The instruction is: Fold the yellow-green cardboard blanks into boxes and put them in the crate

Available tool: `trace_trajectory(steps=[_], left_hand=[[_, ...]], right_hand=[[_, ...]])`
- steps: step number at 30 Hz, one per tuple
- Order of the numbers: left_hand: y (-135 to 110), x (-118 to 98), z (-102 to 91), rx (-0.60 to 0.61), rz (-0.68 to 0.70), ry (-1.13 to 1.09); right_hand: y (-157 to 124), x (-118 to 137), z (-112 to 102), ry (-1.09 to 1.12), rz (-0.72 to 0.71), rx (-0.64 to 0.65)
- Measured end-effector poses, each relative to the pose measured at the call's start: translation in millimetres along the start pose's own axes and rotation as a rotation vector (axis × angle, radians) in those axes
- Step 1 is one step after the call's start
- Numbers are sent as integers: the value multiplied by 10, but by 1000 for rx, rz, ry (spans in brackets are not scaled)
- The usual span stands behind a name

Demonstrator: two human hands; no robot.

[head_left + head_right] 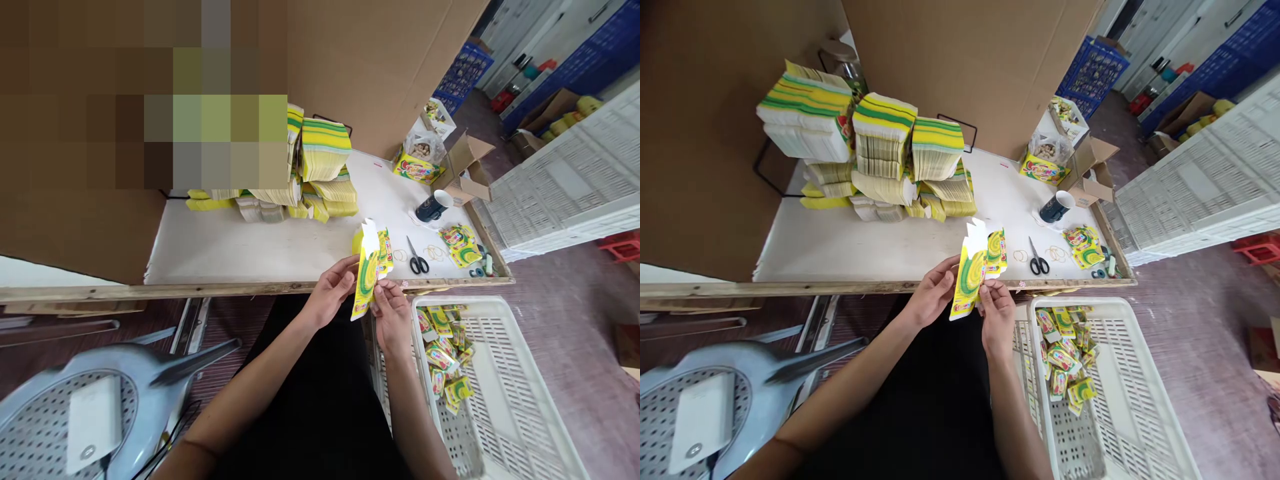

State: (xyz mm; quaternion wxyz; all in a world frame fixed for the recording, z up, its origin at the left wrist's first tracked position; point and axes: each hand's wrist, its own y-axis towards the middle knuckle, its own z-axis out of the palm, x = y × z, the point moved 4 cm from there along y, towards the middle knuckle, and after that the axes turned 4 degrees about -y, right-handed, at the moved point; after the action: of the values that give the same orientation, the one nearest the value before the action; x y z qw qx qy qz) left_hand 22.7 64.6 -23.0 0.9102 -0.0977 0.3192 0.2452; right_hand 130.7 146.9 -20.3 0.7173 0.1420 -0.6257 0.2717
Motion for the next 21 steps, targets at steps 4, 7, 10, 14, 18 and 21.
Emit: trace_trajectory(steps=[4,7,10,14,18,21], left_hand=[[-38,63,-8,37,-99,-94],[-58,80,13,117,-134,-109],[-71,55,35,145,-104,-74],[-75,22,40,99,-15,-1],[-78,33,45,78,26,62],[-94,44,55,44,46,97]], right_hand=[[-55,-34,5,-1,8,5],[-64,-31,-3,-65,8,49],[-84,-18,-8,-103,-18,83],[-118,28,-1,-176,-74,91],[-132,80,17,-271,-102,107],[-126,99,13,-329,-97,110]])
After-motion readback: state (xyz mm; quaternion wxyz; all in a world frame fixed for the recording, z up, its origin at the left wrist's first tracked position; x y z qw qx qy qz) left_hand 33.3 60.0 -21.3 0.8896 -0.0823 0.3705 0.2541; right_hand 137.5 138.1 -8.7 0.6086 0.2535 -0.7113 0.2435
